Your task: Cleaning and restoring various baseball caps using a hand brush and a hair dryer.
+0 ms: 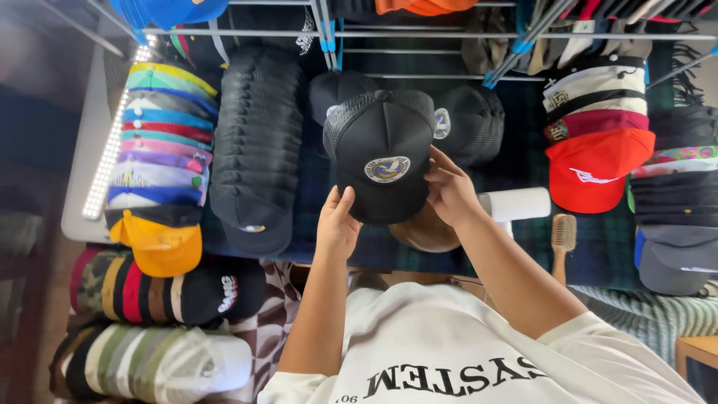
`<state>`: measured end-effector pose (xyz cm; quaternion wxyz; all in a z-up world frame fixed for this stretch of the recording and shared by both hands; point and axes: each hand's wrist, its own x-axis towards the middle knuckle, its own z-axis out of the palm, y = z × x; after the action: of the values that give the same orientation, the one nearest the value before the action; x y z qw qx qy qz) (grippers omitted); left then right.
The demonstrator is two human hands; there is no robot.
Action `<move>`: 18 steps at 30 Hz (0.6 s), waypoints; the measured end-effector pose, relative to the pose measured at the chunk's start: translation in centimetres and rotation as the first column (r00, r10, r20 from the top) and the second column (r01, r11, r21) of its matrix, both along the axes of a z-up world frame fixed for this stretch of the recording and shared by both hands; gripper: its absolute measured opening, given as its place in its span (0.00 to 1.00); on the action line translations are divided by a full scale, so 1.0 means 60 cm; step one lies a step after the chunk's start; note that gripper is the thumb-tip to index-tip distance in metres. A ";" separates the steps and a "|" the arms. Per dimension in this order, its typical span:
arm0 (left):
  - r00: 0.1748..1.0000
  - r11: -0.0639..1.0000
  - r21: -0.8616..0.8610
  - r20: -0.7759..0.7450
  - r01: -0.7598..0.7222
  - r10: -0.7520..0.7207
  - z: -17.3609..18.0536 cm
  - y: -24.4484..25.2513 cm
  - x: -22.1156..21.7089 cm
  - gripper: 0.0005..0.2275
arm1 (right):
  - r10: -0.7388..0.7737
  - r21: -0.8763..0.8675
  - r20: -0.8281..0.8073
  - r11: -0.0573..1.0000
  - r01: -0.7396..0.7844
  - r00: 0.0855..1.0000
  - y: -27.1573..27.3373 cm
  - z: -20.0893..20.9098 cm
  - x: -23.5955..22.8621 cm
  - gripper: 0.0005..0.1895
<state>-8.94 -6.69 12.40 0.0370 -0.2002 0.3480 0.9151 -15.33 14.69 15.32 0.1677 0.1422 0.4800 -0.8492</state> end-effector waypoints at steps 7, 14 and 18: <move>0.990 0.996 -0.086 0.137 0.023 -0.011 -0.160 -0.130 -0.136 0.15 | -0.022 0.352 0.028 0.936 0.011 0.999 -0.166 -0.134 -0.129 0.40; 0.897 0.929 -0.323 0.442 0.180 -0.020 -0.213 -0.142 -0.221 0.30 | 0.024 0.807 0.104 0.583 -0.098 0.994 -0.220 -0.208 -0.233 0.30; 0.907 0.788 -0.557 0.421 0.264 -0.006 -0.289 -0.145 -0.225 0.30 | 0.122 0.921 0.275 0.251 -0.297 0.954 -0.216 -0.259 -0.224 0.31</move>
<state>-22.45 -15.41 -4.94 0.1080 -0.3571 0.6190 0.6911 -28.76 1.74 -0.25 0.1955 0.2107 0.8918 -0.3494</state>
